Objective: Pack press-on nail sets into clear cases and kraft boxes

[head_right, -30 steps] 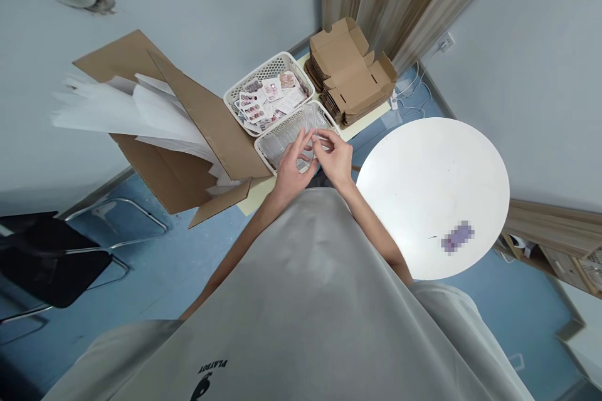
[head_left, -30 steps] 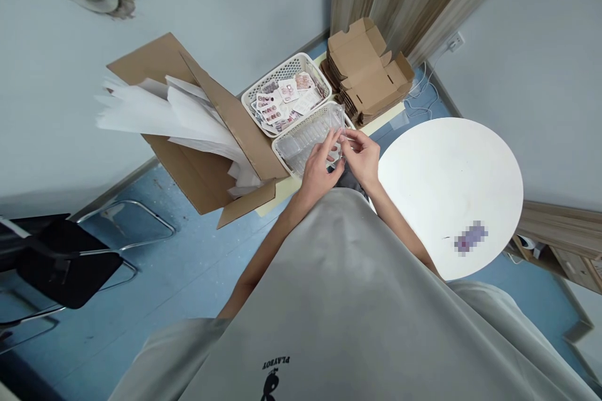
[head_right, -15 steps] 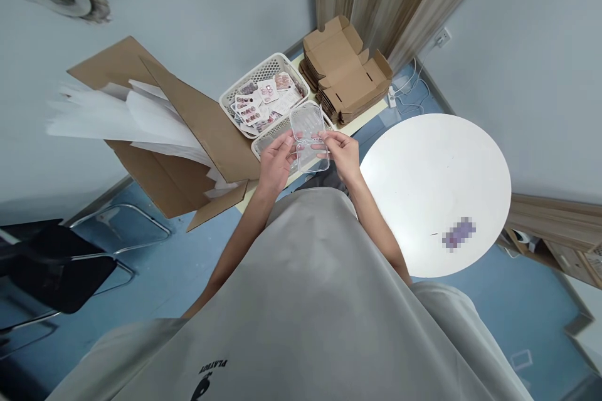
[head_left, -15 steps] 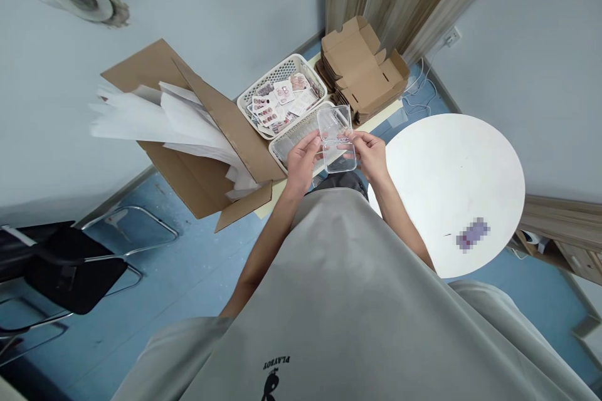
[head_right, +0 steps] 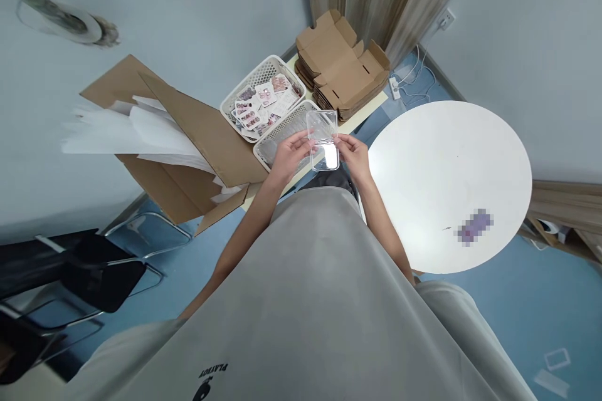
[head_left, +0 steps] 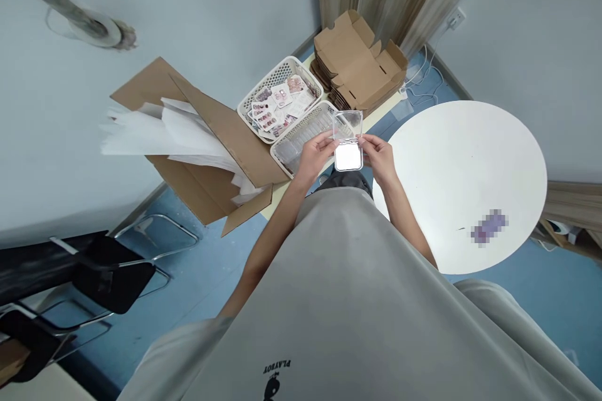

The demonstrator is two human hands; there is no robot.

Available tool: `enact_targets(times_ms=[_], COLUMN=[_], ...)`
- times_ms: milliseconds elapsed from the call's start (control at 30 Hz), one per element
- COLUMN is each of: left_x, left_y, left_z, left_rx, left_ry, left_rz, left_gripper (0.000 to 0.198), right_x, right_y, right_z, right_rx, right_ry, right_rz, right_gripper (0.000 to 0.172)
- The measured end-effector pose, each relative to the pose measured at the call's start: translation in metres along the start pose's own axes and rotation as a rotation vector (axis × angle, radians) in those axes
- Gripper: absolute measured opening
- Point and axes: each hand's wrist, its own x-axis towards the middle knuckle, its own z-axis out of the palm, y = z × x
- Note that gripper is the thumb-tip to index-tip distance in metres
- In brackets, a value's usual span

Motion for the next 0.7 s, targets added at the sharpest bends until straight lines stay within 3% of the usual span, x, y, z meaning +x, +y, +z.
enact_targets(times_ms=[167, 367, 533, 700], left_x=[0.035, 0.062, 0.069, 0.066], left_y=[-0.032, -0.089, -0.135, -0.161], left_z=[0.039, 0.094, 0.125, 0.147], left_rx=[0.104, 0.334, 0.541, 0.638], left_ry=[-0.098, -0.212, -0.349, -0.453], left_rz=[-0.161, -0.359, -0.499, -0.601], left_gripper=[0.028, 0.008, 0.012, 0.024], right_x=[-0.005, -0.026, -0.044, -0.059], right_y=[0.033, 0.087, 0.13, 0.159], right_z=[-0.044, -0.093, -0.117, -0.135], right_rx=[0.075, 0.168, 0.214, 0.193], right_ry=[0.16, 0.416, 0.633, 0.816], right_rz=[0.085, 0.245, 0.343, 0.382], right_gripper=[0.055, 0.027, 0.016, 0.015])
